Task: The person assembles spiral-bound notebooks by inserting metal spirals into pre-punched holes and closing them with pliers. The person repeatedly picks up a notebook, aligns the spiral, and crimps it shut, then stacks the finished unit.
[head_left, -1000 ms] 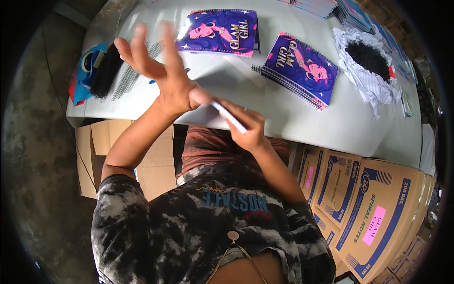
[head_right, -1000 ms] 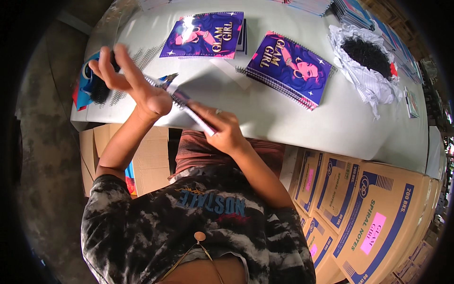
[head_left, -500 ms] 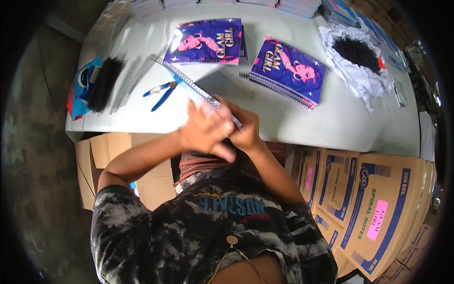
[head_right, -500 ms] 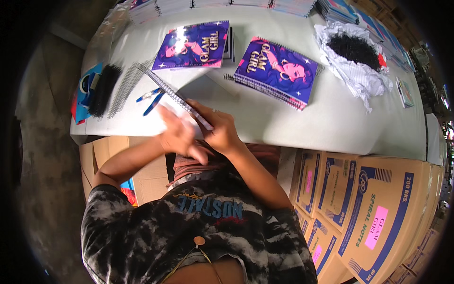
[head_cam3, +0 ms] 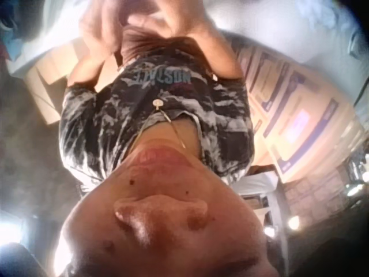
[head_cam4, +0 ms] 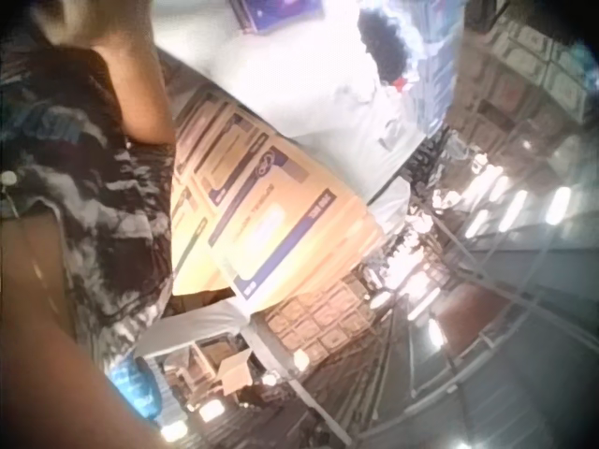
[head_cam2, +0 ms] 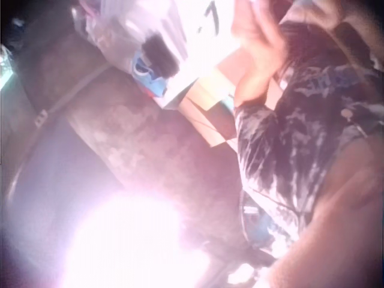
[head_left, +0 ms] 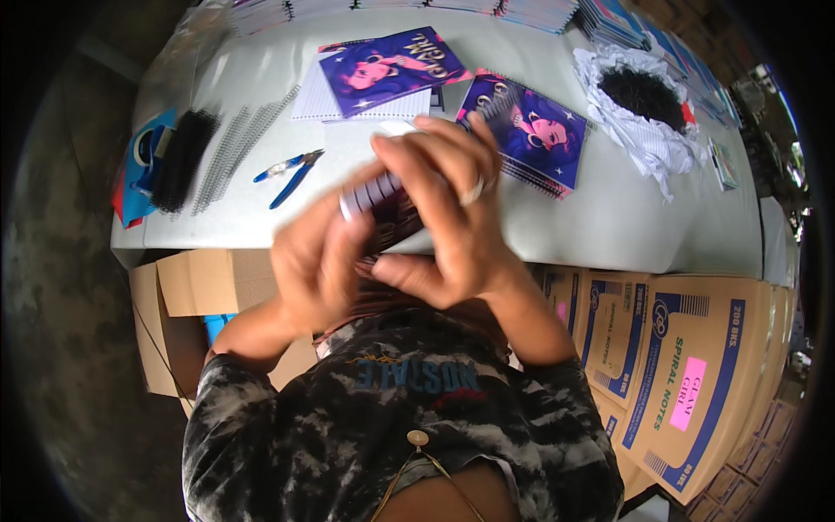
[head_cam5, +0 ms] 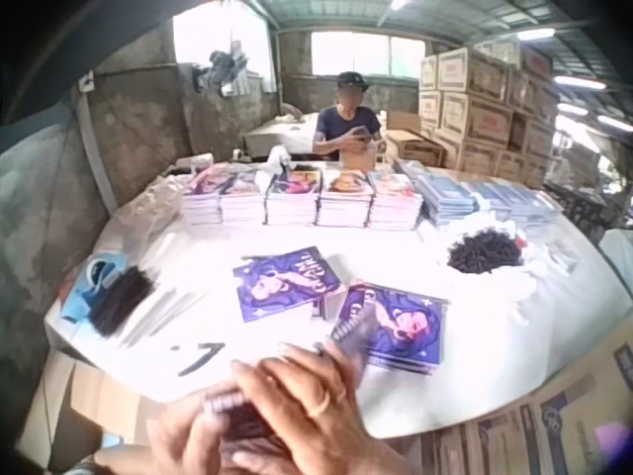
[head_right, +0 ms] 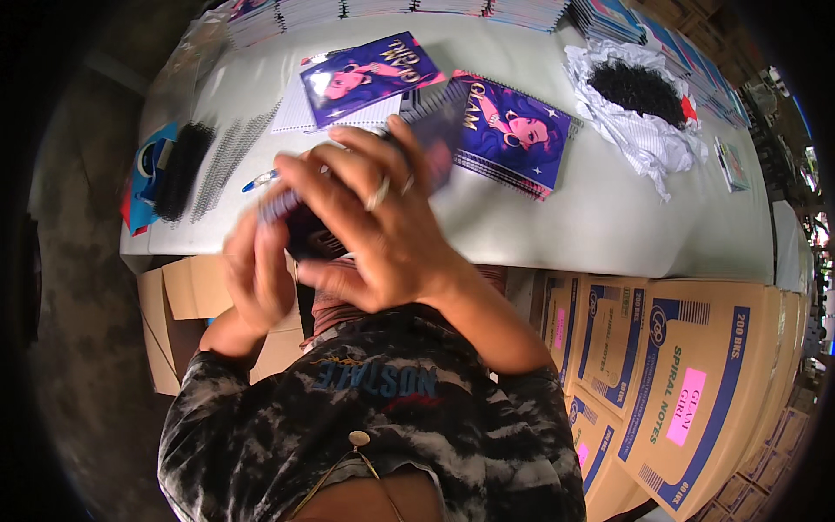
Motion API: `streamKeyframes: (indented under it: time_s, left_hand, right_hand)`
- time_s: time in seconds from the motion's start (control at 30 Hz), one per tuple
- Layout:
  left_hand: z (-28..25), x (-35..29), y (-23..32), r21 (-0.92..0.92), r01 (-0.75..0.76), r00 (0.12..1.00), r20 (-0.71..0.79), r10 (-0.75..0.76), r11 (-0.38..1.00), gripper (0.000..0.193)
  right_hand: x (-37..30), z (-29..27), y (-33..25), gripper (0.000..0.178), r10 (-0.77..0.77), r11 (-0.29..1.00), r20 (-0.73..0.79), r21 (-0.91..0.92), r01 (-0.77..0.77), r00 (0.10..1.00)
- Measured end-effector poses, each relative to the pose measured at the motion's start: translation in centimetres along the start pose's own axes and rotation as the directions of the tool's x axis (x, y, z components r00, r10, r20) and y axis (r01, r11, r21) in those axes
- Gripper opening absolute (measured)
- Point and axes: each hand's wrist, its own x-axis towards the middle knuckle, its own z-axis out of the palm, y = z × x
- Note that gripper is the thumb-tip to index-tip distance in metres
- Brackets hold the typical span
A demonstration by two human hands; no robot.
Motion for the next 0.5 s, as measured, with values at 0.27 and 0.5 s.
streamKeyframes:
  time_s: [0.27,0.5]
  left_hand:
    - [0.5,2.6,-6.1,-0.517,0.45,0.879,0.112,-0.464,0.728,0.017]
    - [-1.6,5.0,-8.3,-0.378,0.364,0.913,0.324,-0.247,0.851,0.016]
  right_hand:
    - [-0.9,2.0,3.9,0.015,0.67,0.462,0.203,0.639,-0.615,0.714]
    - [-0.8,3.9,2.3,0.018,0.636,0.72,-0.028,0.381,-0.58,0.771]
